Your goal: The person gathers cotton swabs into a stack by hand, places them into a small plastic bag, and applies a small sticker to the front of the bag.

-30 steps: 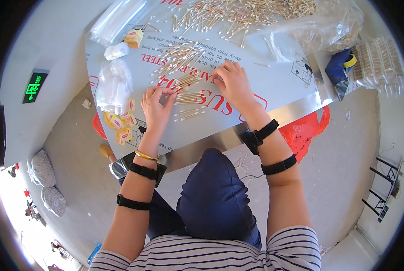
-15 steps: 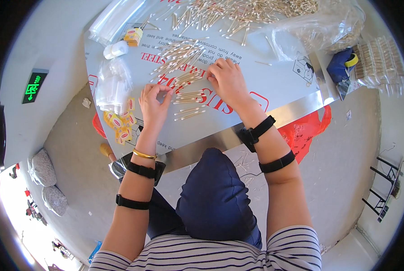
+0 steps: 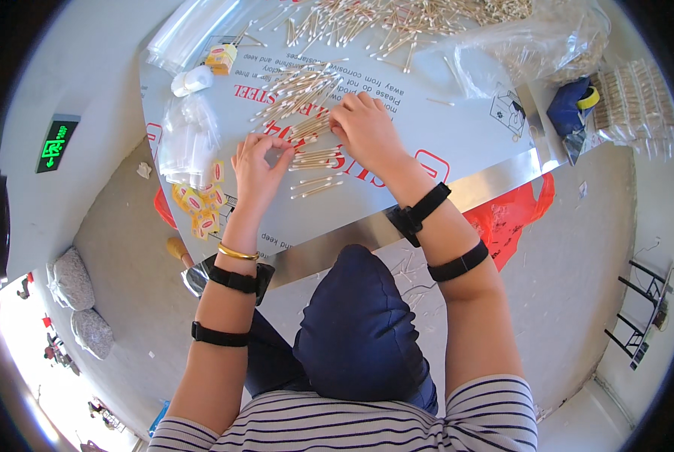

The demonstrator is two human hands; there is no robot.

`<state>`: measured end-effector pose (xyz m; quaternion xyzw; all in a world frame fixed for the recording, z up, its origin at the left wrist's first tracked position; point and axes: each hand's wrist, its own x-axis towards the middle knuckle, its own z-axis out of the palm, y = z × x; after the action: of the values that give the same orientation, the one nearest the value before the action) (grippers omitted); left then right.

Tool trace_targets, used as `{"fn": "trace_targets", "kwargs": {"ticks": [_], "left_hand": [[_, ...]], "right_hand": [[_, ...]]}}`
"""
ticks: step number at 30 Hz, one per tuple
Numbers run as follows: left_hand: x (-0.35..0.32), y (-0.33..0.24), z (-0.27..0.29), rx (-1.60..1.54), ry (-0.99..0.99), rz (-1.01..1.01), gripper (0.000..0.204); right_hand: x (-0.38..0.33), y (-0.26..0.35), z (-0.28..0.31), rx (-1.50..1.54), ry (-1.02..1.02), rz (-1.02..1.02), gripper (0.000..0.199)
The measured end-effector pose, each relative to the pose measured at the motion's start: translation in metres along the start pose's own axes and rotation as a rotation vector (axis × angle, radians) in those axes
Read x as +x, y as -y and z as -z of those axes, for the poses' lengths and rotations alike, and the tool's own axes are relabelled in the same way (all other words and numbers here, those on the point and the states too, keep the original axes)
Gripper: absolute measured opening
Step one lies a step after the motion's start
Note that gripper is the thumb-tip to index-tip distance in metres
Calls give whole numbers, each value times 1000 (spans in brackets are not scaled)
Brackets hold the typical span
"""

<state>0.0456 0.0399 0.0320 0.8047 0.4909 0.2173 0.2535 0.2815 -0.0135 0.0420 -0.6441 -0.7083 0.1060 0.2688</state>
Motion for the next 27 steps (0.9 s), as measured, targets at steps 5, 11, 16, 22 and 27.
{"fn": "trace_targets", "kwargs": {"ticks": [5,11,16,22,27], "left_hand": [[1,-1,-3,1,3,35,10],[-1,4,0,-4,-8,-10,11],[-2,13,5,-109,-23,-29,11],[-3,17,13,-99,-47,4,10],[-5,16,11,-81,-50,-14,10]], "right_hand": [[5,6,-3,-17,49,16,10],[10,22,1,68,45,121,15],[12,29,-7,116,74,190,15],[12,28,-13,85,117,179,15],[2,22,-2,95,163,144,15]]}}
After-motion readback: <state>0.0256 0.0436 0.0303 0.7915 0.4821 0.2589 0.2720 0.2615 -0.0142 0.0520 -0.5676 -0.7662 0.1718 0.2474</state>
